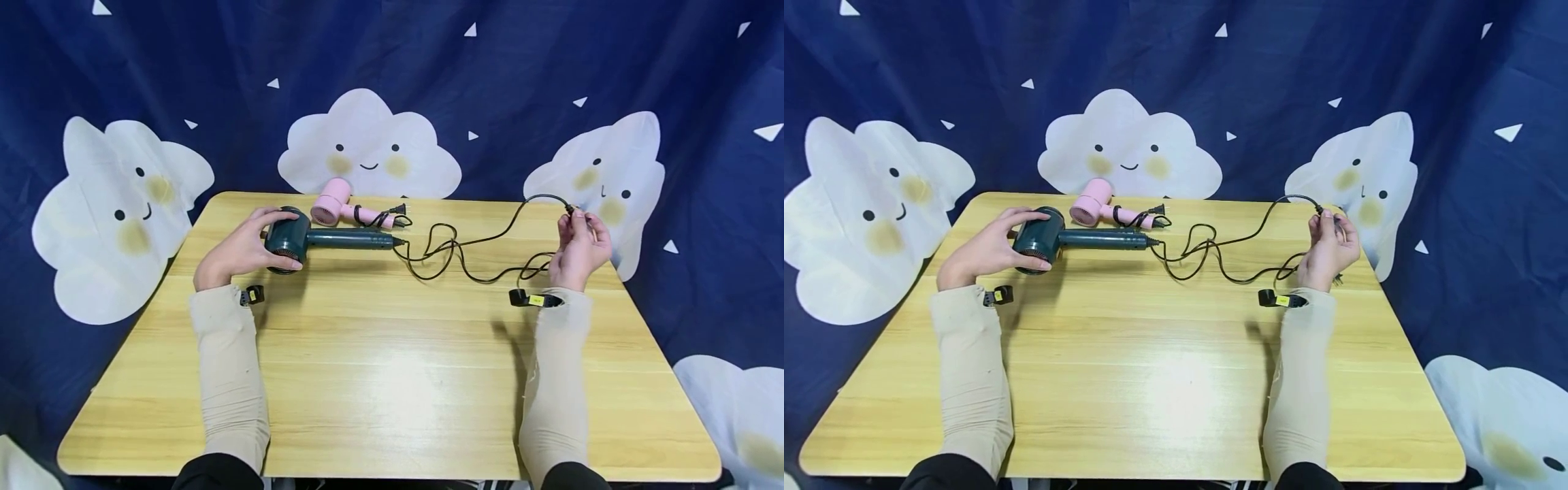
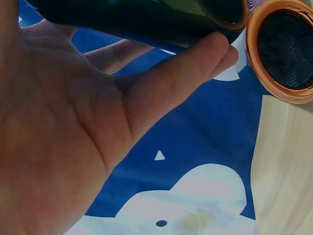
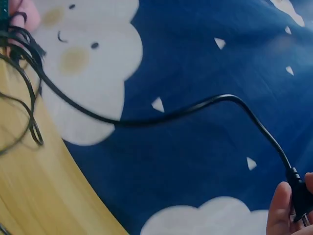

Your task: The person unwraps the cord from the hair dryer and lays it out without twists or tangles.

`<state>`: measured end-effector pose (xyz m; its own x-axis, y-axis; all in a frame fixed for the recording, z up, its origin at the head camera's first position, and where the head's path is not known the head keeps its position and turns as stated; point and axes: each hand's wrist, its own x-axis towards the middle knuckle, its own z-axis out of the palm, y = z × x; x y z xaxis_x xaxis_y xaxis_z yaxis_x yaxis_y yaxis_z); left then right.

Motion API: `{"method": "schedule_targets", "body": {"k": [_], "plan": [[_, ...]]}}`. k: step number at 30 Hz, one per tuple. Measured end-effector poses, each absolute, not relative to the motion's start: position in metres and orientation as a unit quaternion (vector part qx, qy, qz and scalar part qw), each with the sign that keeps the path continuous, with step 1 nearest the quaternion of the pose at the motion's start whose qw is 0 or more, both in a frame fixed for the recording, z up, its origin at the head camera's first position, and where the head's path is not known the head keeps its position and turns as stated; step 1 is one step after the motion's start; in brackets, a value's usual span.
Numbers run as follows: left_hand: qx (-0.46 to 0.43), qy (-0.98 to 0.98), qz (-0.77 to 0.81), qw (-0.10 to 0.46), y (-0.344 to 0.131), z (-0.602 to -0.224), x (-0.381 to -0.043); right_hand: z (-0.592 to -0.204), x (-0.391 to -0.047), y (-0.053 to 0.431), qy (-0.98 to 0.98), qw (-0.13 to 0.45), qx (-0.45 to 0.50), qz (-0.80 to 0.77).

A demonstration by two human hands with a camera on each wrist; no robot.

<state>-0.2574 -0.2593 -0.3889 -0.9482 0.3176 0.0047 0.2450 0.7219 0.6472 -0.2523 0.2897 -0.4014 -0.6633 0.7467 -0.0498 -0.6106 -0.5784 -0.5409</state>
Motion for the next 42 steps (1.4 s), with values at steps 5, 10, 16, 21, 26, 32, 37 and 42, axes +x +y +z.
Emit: {"method": "schedule_targets", "body": {"k": [5, 10, 16, 21, 26, 32, 37, 42], "plan": [[0.154, 0.926, 0.339, 0.055, -0.258, -0.39, -0.258, -0.412, -0.25, 0.316, -0.244, 0.39, -0.178, 0.87], [0.157, 0.925, 0.34, 0.06, -0.258, -0.391, -0.257, -0.427, -0.246, 0.34, -0.233, 0.375, -0.226, 0.868], [0.147, 0.927, 0.336, 0.075, -0.261, -0.392, -0.255, -0.439, -0.237, 0.367, -0.225, 0.354, -0.282, 0.863], [0.144, 0.925, 0.342, 0.085, -0.265, -0.395, -0.253, -0.451, -0.229, 0.384, -0.221, 0.302, -0.319, 0.871], [0.139, 0.926, 0.333, 0.107, -0.267, -0.398, -0.253, -0.461, -0.221, 0.392, -0.238, 0.257, -0.341, 0.873], [0.137, 0.929, 0.321, 0.123, -0.269, -0.403, -0.254, -0.468, -0.217, 0.394, -0.262, 0.222, -0.363, 0.866], [0.136, 0.928, 0.321, 0.134, -0.269, -0.408, -0.254, -0.471, -0.218, 0.395, -0.257, 0.201, -0.362, 0.873], [0.136, 0.927, 0.317, 0.149, -0.269, -0.412, -0.256, -0.475, -0.217, 0.398, -0.256, 0.173, -0.349, 0.884]]}}
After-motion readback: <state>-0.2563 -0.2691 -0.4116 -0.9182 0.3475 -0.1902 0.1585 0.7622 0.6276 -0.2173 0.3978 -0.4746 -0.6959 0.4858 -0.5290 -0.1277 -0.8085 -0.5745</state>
